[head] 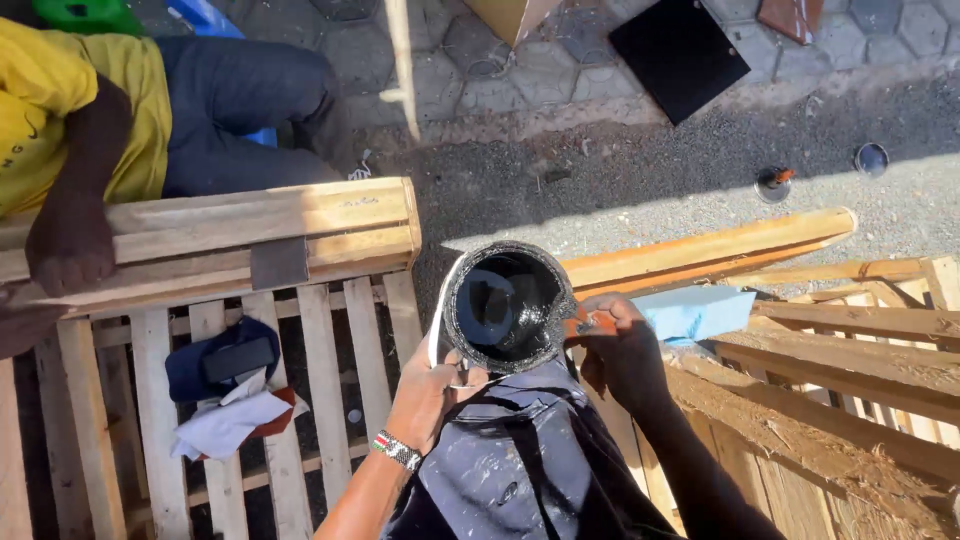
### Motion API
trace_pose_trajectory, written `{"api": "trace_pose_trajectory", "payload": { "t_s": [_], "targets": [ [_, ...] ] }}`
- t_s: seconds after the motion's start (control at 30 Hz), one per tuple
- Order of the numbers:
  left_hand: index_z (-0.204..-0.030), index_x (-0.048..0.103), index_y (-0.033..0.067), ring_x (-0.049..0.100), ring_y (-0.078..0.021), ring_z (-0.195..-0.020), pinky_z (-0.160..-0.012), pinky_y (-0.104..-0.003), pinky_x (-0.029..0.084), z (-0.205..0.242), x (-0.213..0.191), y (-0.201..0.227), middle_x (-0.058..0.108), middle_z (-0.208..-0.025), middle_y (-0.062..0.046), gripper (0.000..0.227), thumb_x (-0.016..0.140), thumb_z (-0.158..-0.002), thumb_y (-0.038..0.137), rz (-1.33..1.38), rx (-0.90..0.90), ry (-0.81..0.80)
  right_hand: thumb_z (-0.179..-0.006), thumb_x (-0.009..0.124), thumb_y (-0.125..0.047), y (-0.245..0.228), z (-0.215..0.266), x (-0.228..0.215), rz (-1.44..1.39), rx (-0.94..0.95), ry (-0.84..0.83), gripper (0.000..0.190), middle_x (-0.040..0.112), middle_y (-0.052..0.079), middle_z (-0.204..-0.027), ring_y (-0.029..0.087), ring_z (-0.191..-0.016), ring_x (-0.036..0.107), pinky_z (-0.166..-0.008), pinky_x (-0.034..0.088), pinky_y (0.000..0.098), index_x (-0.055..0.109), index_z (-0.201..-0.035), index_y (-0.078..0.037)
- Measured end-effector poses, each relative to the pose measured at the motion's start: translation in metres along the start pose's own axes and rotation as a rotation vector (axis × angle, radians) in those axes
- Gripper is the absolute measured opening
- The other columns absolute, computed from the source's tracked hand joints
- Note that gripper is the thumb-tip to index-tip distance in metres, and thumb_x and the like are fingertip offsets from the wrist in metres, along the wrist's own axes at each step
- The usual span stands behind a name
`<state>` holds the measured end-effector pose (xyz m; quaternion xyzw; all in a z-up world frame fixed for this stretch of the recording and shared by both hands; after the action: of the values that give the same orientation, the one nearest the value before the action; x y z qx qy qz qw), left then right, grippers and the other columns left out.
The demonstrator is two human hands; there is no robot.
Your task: Painting the edges and surface of a wooden board with black paint using a sponge
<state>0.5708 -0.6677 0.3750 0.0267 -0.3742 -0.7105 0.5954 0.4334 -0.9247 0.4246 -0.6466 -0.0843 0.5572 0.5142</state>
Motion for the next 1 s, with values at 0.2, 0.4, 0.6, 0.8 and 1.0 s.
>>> {"api": "trace_pose_trajectory", "payload": {
  "t_s": [0.2,0.4,0.6,0.8,1.0],
  "targets": [
    [-0.178,0.049,0.002,0.087,-0.0407,-0.098,-0.098,-0.055,0.08,-0.075,0.01,0.054,0.047,-0.103,-0.007,0.098,0.049,-0.082,-0.016,0.126,0.052,-0.047,-0.1,0.07,-0.003,-0.042,-0.082,0.006,-0.302,0.341,-0.047,0.036,0.08,0.029,-0.076,0.032,-0.048,0.078,-0.05,0.065,0.0425,0.082,-0.134,-0.007],
    [-0.183,0.047,0.0039,0.088,-0.0499,-0.1,-0.096,-0.057,0.08,-0.131,0.061,0.165,0.044,-0.103,-0.008,0.107,0.051,-0.078,-0.015,0.167,0.07,0.005,-0.091,0.077,0.004,-0.046,-0.226,0.004,-0.37,0.369,-0.068,0.044,0.068,0.024,-0.059,0.03,-0.046,0.07,-0.05,0.054,0.0363,0.082,-0.134,-0.007],
    [-0.187,0.041,0.0057,0.087,-0.0503,-0.11,-0.103,-0.057,0.076,-0.274,0.079,0.255,0.063,-0.12,-0.021,0.113,0.049,-0.077,-0.017,0.255,0.092,0.047,-0.084,0.084,0.007,-0.046,-0.45,0.018,-0.335,0.356,-0.264,0.047,0.06,0.018,-0.056,0.025,-0.044,0.061,-0.05,0.048,0.0324,0.084,-0.127,-0.011],
    [-0.14,0.086,0.0041,0.087,-0.0521,-0.106,-0.096,-0.049,0.078,-0.461,0.06,0.236,0.082,-0.112,-0.028,0.052,0.061,-0.099,-0.019,-1.141,0.599,0.169,-0.099,0.055,0.019,-0.083,-0.636,-0.04,-0.387,0.161,-0.495,0.037,0.083,0.027,-0.085,0.032,-0.062,0.082,-0.043,0.049,0.034,0.076,-0.123,0.002],
    [-0.157,0.06,-0.0028,0.086,-0.0541,-0.104,-0.105,-0.074,0.073,-0.519,0.124,0.353,0.07,-0.113,-0.023,0.076,0.056,-0.084,-0.023,0.469,0.123,0.223,-0.104,0.054,0.014,-0.116,-0.753,-0.069,-0.583,-0.009,-0.385,0.033,0.076,0.025,-0.078,0.022,-0.033,0.062,-0.031,0.049,0.034,0.072,-0.129,0.004]
  ]
}}
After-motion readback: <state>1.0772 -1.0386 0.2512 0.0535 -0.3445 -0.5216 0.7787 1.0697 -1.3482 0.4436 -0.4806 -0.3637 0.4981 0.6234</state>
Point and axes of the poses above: each hand's wrist, its own z-axis away from the middle knuckle, its own x-axis out of the palm, y = z × x, the point moved 5 cm from there along -z, towards the middle knuckle
